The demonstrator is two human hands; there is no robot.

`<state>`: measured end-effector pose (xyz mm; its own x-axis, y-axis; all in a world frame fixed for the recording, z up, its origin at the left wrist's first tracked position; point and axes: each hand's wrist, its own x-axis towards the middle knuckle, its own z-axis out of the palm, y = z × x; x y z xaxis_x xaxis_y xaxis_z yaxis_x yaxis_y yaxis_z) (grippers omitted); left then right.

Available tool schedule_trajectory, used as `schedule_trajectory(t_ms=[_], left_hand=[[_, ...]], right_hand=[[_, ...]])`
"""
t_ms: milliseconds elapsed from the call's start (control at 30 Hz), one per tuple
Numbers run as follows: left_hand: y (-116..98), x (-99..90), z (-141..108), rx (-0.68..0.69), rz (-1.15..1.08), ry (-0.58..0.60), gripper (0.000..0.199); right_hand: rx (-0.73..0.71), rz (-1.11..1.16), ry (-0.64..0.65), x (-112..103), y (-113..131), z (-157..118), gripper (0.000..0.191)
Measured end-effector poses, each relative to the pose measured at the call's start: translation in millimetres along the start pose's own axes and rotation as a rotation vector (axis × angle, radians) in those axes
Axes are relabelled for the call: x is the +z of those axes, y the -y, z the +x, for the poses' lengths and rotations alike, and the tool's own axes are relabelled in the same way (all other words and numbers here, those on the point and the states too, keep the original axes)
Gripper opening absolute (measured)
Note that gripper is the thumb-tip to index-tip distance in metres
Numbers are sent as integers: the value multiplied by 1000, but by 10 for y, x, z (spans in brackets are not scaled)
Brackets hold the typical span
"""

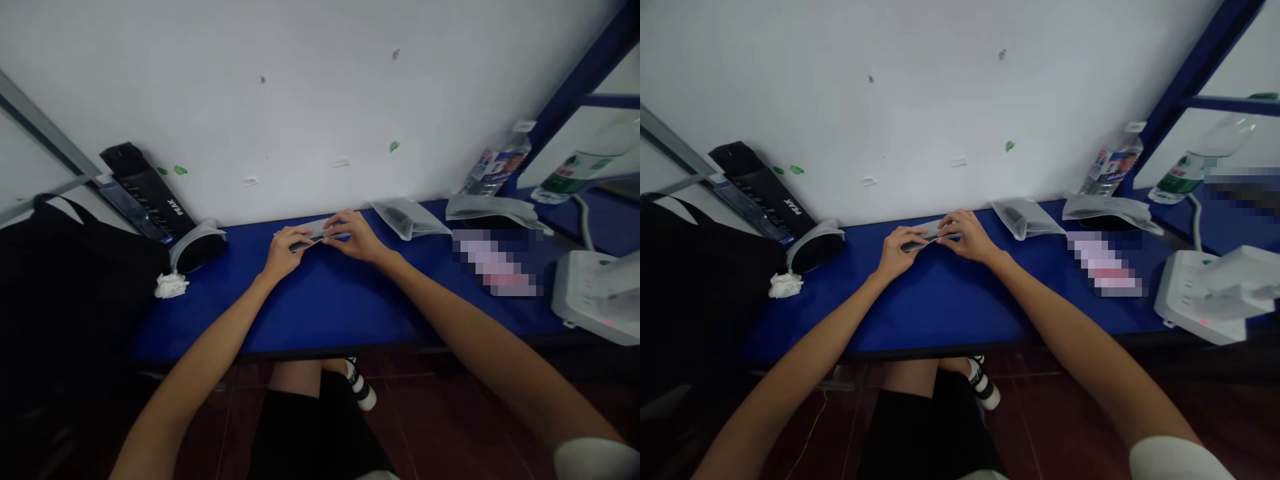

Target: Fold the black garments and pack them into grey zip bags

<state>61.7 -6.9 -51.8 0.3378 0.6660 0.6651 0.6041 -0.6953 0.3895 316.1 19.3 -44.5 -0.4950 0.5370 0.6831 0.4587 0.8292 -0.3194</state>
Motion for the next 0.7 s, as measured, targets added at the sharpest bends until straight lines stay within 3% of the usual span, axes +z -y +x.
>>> schedule_trajectory(t_ms=[333, 567, 700], left_hand=[[-4, 6, 0, 49, 34, 2, 9], [-13, -39, 37, -82, 186, -68, 13], [-105, -45, 34, -12, 230, -34, 17]], right_hand=[[-10, 10, 45, 70, 133, 36, 5], [48, -68, 21, -28, -12, 21, 10], [24, -62, 13, 24, 45, 18, 11]])
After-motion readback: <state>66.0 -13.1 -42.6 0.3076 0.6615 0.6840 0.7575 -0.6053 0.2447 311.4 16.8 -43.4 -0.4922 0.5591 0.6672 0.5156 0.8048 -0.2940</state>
